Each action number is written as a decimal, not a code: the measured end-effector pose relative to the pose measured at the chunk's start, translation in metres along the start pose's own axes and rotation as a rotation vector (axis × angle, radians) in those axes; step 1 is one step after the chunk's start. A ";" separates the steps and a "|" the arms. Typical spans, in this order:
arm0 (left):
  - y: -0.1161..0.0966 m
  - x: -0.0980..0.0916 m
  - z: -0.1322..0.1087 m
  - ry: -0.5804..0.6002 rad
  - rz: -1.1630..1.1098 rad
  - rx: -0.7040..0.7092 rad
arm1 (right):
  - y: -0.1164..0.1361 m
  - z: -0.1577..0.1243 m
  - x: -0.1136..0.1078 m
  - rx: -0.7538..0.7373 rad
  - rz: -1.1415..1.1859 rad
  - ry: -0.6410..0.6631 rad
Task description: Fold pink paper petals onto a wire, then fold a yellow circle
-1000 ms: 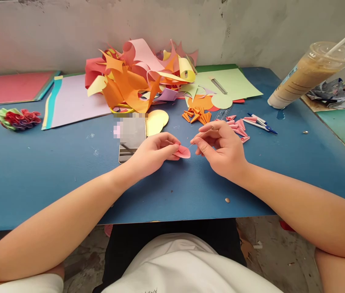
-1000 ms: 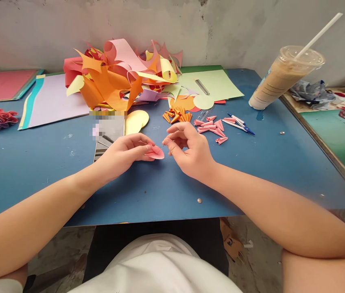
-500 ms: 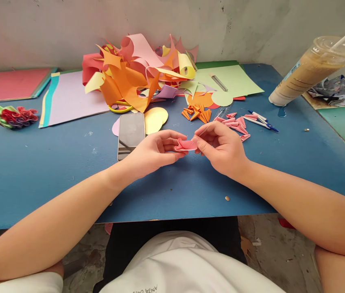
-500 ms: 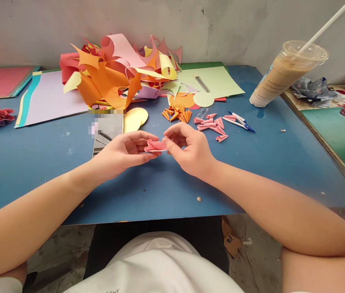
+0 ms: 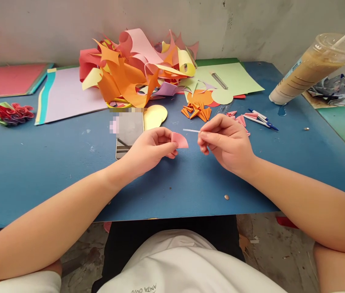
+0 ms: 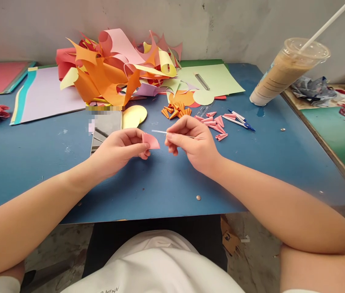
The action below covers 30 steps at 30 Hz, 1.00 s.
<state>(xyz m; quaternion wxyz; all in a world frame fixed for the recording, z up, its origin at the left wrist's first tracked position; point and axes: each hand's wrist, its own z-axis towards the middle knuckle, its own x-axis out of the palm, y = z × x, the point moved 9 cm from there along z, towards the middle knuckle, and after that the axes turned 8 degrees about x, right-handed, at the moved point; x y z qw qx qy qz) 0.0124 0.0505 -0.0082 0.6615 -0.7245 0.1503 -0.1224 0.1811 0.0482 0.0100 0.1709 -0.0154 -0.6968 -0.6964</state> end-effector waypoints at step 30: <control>0.005 0.018 -0.004 0.138 -0.132 0.036 | -0.028 -0.001 0.017 0.194 -0.105 0.149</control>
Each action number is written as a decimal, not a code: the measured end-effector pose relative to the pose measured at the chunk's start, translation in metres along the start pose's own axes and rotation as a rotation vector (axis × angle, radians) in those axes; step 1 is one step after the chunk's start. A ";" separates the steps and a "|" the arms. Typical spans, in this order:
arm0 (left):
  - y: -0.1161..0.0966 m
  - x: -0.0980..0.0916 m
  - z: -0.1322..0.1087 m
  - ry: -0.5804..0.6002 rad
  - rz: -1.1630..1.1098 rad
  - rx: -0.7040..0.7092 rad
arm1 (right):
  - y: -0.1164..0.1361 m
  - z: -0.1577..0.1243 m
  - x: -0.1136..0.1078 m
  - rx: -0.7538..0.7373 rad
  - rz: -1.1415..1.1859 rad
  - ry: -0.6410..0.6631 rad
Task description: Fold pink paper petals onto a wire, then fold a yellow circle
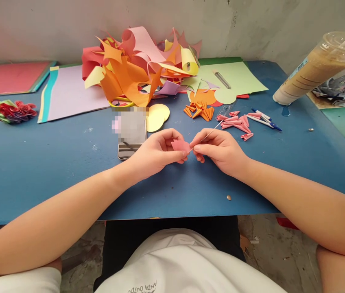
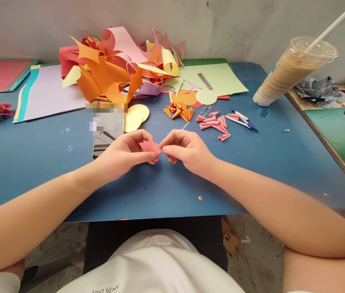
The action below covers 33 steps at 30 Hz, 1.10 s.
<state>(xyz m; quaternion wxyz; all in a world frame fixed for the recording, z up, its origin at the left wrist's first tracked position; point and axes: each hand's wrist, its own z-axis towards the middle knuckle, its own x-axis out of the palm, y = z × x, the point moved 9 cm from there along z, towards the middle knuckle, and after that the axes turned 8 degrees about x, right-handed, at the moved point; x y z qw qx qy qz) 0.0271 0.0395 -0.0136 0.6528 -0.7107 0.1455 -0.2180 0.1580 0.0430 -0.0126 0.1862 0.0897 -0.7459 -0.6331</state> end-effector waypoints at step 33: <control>0.007 0.015 -0.005 0.203 -0.274 -0.144 | 0.041 -0.025 0.017 -0.583 -0.513 0.045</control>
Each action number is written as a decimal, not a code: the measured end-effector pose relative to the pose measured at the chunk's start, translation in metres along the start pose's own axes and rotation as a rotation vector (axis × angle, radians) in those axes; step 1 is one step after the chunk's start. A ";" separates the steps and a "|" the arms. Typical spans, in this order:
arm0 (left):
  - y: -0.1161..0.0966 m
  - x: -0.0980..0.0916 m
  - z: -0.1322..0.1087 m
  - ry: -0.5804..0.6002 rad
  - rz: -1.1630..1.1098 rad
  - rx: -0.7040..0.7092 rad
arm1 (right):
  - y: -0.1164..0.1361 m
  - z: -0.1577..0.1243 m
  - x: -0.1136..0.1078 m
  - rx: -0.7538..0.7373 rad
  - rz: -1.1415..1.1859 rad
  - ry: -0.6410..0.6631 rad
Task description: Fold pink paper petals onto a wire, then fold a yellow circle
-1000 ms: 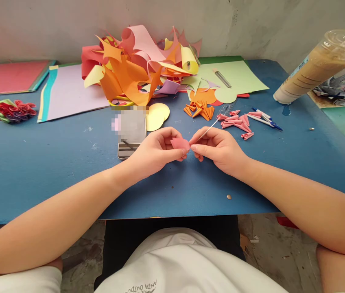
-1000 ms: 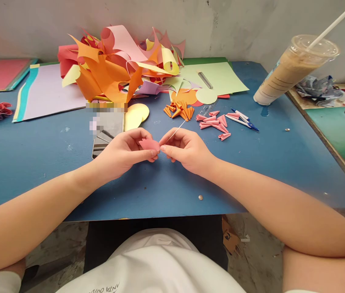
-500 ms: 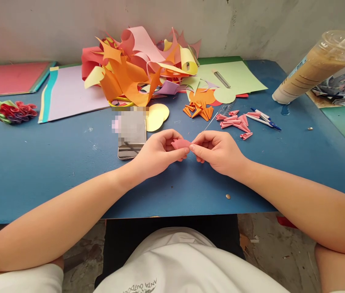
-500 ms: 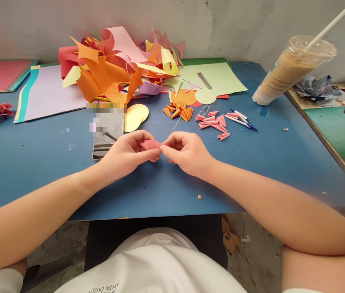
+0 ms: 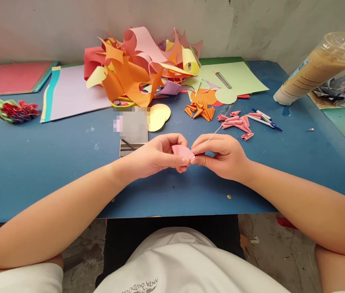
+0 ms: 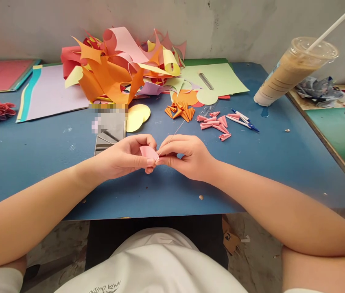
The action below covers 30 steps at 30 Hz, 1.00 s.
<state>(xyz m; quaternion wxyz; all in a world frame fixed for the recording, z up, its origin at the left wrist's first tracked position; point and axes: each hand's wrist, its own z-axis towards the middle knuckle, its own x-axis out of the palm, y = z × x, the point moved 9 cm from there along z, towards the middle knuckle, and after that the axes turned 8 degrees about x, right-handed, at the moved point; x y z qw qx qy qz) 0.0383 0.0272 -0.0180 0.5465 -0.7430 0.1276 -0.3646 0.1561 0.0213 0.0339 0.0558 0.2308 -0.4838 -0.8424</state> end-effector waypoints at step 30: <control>-0.001 -0.002 -0.002 0.022 0.182 -0.052 | 0.002 -0.003 0.009 -0.012 0.091 0.108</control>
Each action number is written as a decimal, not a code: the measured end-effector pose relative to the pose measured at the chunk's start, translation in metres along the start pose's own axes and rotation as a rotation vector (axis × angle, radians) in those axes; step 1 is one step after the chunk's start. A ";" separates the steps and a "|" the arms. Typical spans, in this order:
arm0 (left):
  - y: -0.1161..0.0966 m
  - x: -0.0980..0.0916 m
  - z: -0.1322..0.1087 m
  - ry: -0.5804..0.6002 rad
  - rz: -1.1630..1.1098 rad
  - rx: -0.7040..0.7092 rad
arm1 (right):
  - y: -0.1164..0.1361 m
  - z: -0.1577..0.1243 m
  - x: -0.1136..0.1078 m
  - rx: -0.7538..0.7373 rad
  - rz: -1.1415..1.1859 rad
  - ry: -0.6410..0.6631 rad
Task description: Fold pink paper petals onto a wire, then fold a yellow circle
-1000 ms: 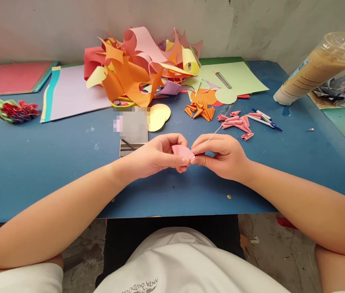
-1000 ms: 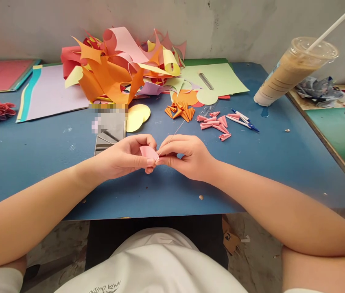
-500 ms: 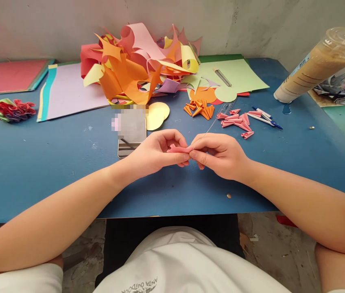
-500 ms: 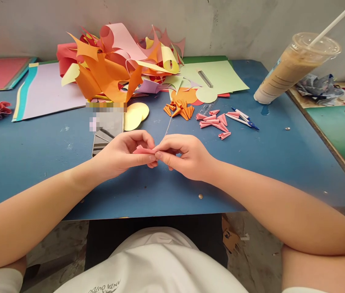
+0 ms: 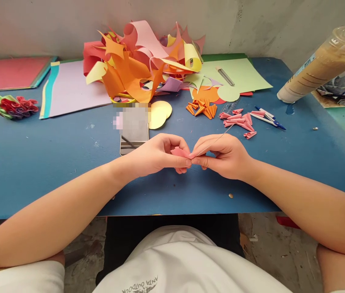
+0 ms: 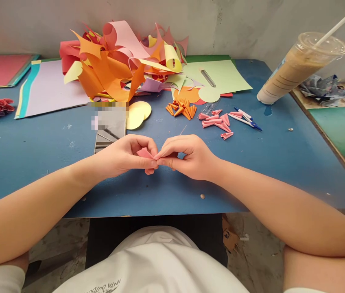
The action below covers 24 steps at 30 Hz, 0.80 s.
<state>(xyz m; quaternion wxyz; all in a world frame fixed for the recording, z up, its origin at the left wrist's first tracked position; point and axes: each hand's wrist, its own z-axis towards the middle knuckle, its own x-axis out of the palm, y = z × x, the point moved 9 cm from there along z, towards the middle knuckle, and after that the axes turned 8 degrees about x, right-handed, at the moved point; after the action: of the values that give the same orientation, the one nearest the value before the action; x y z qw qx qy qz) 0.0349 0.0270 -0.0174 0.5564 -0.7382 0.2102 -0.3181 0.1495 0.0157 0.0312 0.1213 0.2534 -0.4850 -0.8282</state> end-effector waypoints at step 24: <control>-0.016 -0.014 -0.003 -0.265 0.319 0.202 | -0.021 -0.001 -0.013 0.288 0.076 -0.186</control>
<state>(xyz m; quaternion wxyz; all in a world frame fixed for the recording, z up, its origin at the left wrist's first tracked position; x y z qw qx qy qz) 0.0220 0.0387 -0.0044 0.6936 -0.6715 0.2163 -0.1459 0.1615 0.0314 0.0170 0.0696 0.1718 -0.6169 -0.7649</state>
